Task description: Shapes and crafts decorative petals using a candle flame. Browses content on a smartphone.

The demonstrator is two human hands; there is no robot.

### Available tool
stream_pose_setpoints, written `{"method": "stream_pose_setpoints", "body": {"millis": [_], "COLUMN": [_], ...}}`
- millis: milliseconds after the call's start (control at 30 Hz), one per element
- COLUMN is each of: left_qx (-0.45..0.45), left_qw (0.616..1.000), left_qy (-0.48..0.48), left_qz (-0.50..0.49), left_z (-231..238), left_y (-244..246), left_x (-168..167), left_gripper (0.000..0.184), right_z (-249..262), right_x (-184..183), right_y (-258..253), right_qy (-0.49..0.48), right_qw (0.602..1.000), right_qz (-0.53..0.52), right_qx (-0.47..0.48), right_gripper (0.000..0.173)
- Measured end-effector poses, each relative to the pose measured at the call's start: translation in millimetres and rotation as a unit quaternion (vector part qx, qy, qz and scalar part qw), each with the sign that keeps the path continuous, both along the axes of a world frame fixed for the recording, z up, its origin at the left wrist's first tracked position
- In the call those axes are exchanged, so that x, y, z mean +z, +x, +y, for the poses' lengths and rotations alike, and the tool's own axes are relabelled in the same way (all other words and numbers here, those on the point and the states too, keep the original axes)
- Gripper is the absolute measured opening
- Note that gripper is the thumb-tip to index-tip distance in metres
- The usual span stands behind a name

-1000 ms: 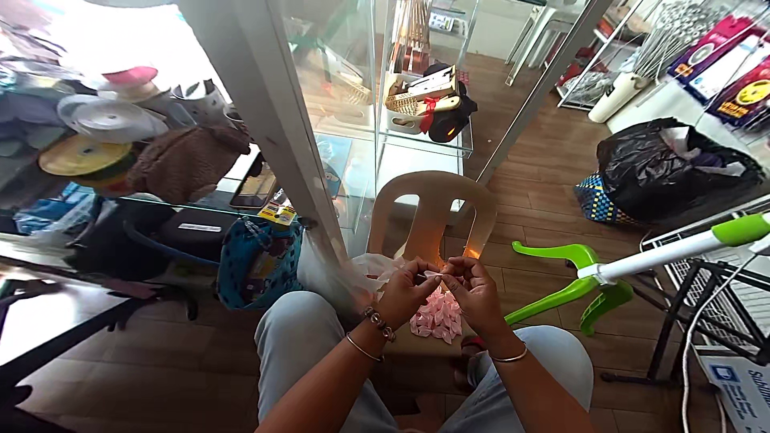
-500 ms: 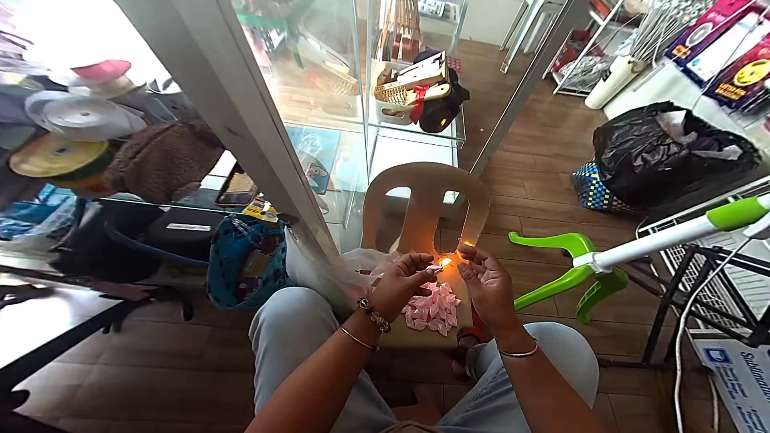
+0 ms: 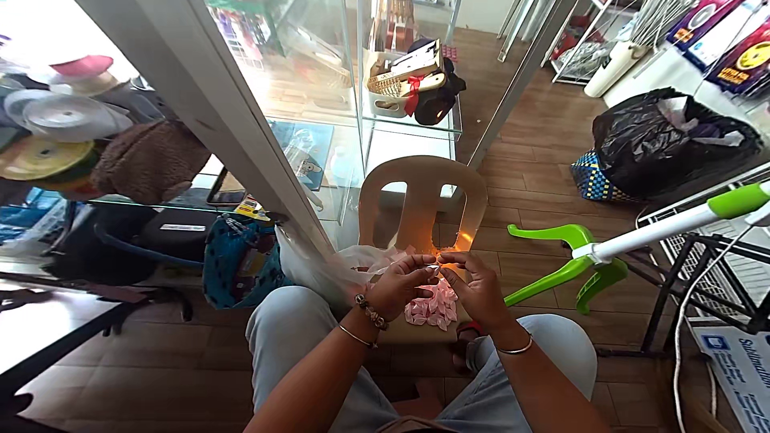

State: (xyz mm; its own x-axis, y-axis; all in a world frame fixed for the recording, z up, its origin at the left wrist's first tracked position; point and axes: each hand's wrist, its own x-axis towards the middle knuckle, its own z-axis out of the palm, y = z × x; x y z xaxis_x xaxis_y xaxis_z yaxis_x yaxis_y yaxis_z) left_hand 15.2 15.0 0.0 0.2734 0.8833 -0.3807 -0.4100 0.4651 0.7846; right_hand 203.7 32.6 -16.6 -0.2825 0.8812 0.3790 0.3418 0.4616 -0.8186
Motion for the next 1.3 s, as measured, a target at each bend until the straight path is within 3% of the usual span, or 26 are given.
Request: {"method": "stream_pose_setpoints", "body": {"millis": [200,367,567,833,1167,1300], "left_qx": [0.093,0.096,0.12,0.069,0.098,0.085], "left_qw": [0.99,0.974,0.961,0.951,0.947,0.92], "left_qy": [-0.094,-0.146,-0.161,-0.157,-0.181,-0.19], "left_qz": [0.045,0.144,0.189,0.257,0.248,0.331], "left_z": [22,46,70,90,95,84], "left_y": [16,36,60,73,85,80], "left_x": [-28,-72,-105,-128,-133,-123], "left_gripper": [0.017,0.025,0.028,0.026,0.026,0.026], "right_z": [11,14,13,1,-3,-2], "right_x": [21,34,40,47,46,47], "right_y": [25,45,71,95,99,96], "right_qy": [-0.02,-0.064,-0.092,-0.104,-0.088,-0.094], "right_qw": [0.996,0.986,0.976,0.973,0.974,0.974], "right_qz": [-0.008,0.031,0.065,0.101,0.114,0.116], "right_qx": [-0.092,-0.15,-0.185,-0.182,-0.176,-0.171], "right_gripper": [0.028,0.032,0.033,0.035,0.036,0.036]}}
